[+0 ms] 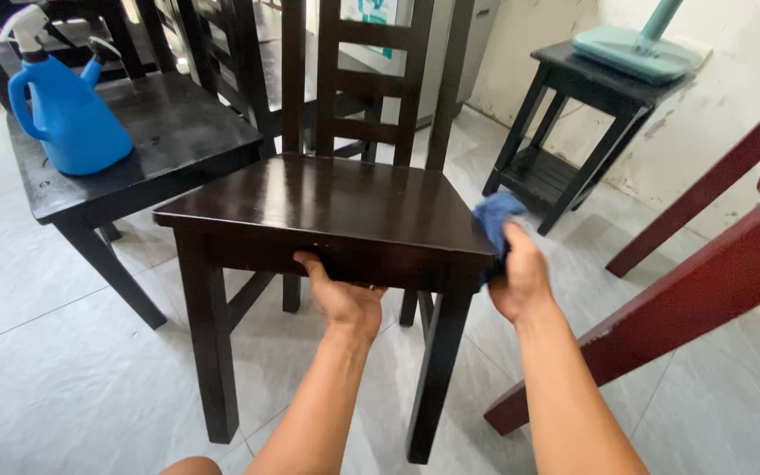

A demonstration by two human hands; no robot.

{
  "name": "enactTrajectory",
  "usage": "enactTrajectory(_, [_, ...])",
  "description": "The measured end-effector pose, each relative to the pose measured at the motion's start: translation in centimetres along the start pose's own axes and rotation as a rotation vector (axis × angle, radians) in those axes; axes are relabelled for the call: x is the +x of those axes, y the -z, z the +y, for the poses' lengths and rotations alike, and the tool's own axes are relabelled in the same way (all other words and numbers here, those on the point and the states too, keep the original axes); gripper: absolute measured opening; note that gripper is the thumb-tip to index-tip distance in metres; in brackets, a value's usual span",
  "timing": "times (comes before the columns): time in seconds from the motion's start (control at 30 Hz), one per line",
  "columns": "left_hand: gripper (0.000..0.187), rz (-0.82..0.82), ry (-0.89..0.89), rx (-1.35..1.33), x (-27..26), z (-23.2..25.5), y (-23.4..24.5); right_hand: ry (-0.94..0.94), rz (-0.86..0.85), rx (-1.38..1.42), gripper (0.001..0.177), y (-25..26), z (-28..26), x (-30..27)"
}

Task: The person wipes a dark wooden chair with a blue cloth, cleaning the legs, seat, and backrest. They then spray the cloth with a blue spray bottle and continue wiping the chair surfaces.

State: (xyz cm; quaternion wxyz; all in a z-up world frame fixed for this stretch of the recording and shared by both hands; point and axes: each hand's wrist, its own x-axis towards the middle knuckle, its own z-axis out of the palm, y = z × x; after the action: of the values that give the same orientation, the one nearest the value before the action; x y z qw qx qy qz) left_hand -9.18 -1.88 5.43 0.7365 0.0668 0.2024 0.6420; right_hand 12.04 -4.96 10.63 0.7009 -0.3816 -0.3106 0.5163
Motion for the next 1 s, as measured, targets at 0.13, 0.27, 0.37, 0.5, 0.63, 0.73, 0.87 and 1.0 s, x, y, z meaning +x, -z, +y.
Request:
enactTrajectory(0.13, [0.088, 0.031, -0.07, -0.007, -0.8, 0.3, 0.4, -0.245, 0.0, -0.039, 0.032, -0.3, 0.6, 1.5])
enactTrajectory(0.27, [0.086, 0.085, -0.147, -0.065, -1.3, 0.8, 0.3, -0.326, 0.043, -0.168, 0.028, -0.6, 0.5, 2.7])
enactTrajectory(0.37, [0.087, 0.152, -0.239, -0.072, -1.5, 1.4, -0.2, -0.409, 0.027, -0.192, 0.03, -0.4, 0.7, 3.8])
enactTrajectory(0.5, [0.091, 0.304, -0.238, -0.073, -2.5, 2.7, -0.3, -0.461, 0.069, -0.114, 0.025, 0.3, 2.6, 3.8])
enactTrajectory(0.63, [0.093, 0.308, -0.19, -0.031, -3.8, 4.0, -0.4, -0.449, -0.033, -0.012, 0.025, 0.3, 3.7, 2.4])
enactTrajectory(0.73, [0.096, 0.263, -0.189, -0.017, -4.3, 5.0, 0.0, -0.392, 0.043, 0.034, 0.021, -0.1, 4.5, 1.0])
enactTrajectory(0.87, [0.095, 0.15, -0.211, 0.013, -3.6, 5.3, 0.3, -0.276, 0.197, 0.019, 0.019, 0.1, 4.5, -0.2])
enactTrajectory(1.0, [0.091, 0.034, -0.227, -0.002, -3.3, 6.0, 0.5, -0.217, 0.157, -0.001, 0.02, -1.1, 4.3, -1.9])
